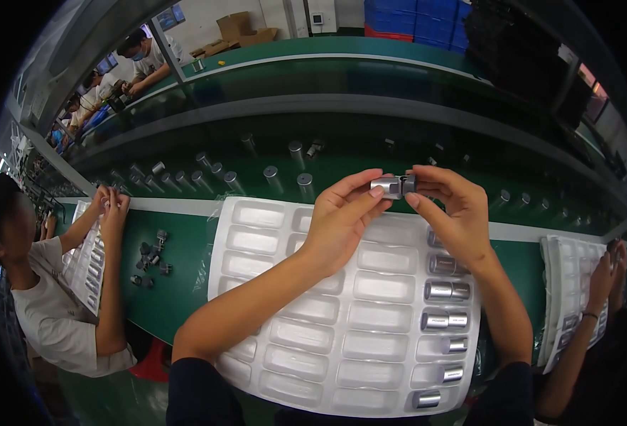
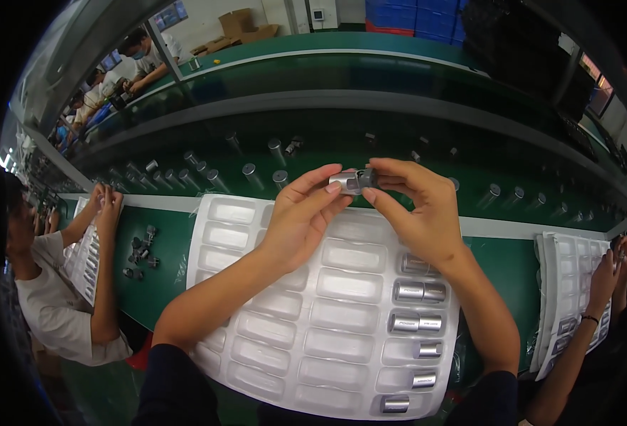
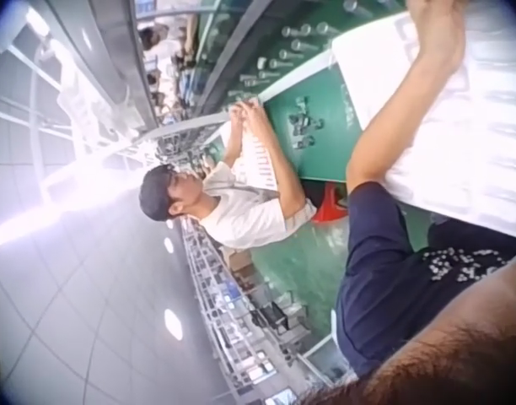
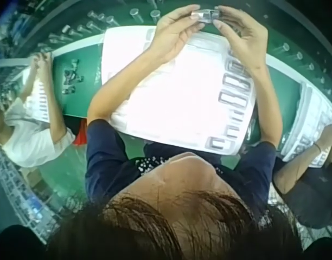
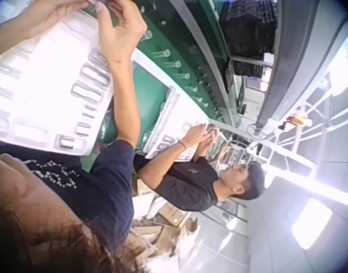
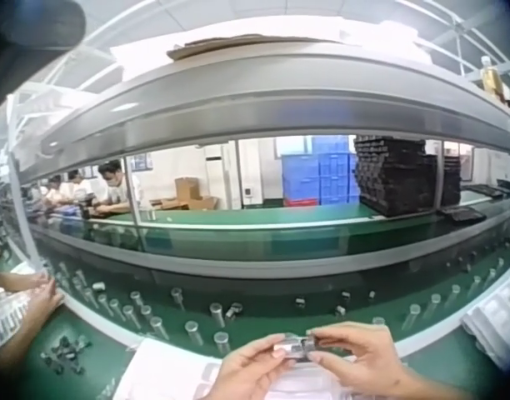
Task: The person assembles small cylindrical metal components by hand and places them into a plastic tray on an assembly line.
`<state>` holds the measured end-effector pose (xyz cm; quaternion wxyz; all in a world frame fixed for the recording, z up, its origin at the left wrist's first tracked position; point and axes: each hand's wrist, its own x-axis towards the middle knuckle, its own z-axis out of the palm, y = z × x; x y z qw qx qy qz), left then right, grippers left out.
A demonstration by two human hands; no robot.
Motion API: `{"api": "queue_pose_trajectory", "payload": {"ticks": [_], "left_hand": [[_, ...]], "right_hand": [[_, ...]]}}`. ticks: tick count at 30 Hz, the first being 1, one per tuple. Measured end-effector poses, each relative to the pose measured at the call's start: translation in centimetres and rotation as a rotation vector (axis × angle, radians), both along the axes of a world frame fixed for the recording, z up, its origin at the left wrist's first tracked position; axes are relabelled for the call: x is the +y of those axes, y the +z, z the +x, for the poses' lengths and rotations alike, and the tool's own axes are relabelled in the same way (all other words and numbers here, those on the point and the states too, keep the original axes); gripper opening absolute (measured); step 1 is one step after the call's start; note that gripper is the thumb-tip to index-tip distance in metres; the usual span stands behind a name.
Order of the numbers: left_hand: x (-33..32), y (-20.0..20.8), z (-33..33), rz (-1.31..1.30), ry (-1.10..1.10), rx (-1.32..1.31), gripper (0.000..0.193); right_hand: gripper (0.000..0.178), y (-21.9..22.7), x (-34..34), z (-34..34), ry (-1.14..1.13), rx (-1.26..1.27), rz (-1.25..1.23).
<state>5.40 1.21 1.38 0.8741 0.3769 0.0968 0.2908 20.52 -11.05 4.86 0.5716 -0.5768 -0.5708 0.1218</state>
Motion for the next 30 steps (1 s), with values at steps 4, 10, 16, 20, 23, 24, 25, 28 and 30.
{"api": "queue_pose_trajectory", "payload": {"ticks": [4,10,16,20,23,24,25,28,30], "left_hand": [[-0.1,0.2,0.1,0.1,0.038,-0.055,0.028],[-0.2,0.1,0.1,0.134,0.068,-0.075,0.026],[-0.1,0.3,0.0,0.093,0.06,-0.042,0.029],[-0.1,0.1,0.1,0.138,0.079,-0.046,0.03],[-0.3,0.3,0.0,0.224,0.089,-0.077,0.029],[-0.3,0.2,0.0,0.253,0.086,-0.075,0.03],[-0.3,0.2,-0.1,0.282,0.083,-0.073,0.03],[-0.3,-0.1,0.0,0.384,0.119,-0.051,0.03],[-0.4,0.0,-0.1,0.364,0.105,-0.038,0.03]], "right_hand": [[0.033,0.0,-0.1,-0.6,-0.068,0.109,0.052],[0.032,-0.2,0.0,-0.8,-0.051,0.221,0.013],[0.033,-0.2,0.1,-0.6,-0.006,0.145,0.086],[0.03,0.0,-0.3,-0.7,-0.036,0.347,-0.056],[0.028,0.0,-0.1,-1.1,-0.071,0.361,-0.075],[0.028,0.1,0.0,-1.2,-0.071,0.361,-0.075],[0.026,0.3,0.1,-1.3,-0.08,0.404,-0.085],[0.024,0.4,0.0,-1.3,-0.073,0.465,-0.117],[0.023,0.4,0.0,-1.3,-0.058,0.483,-0.138]]}}
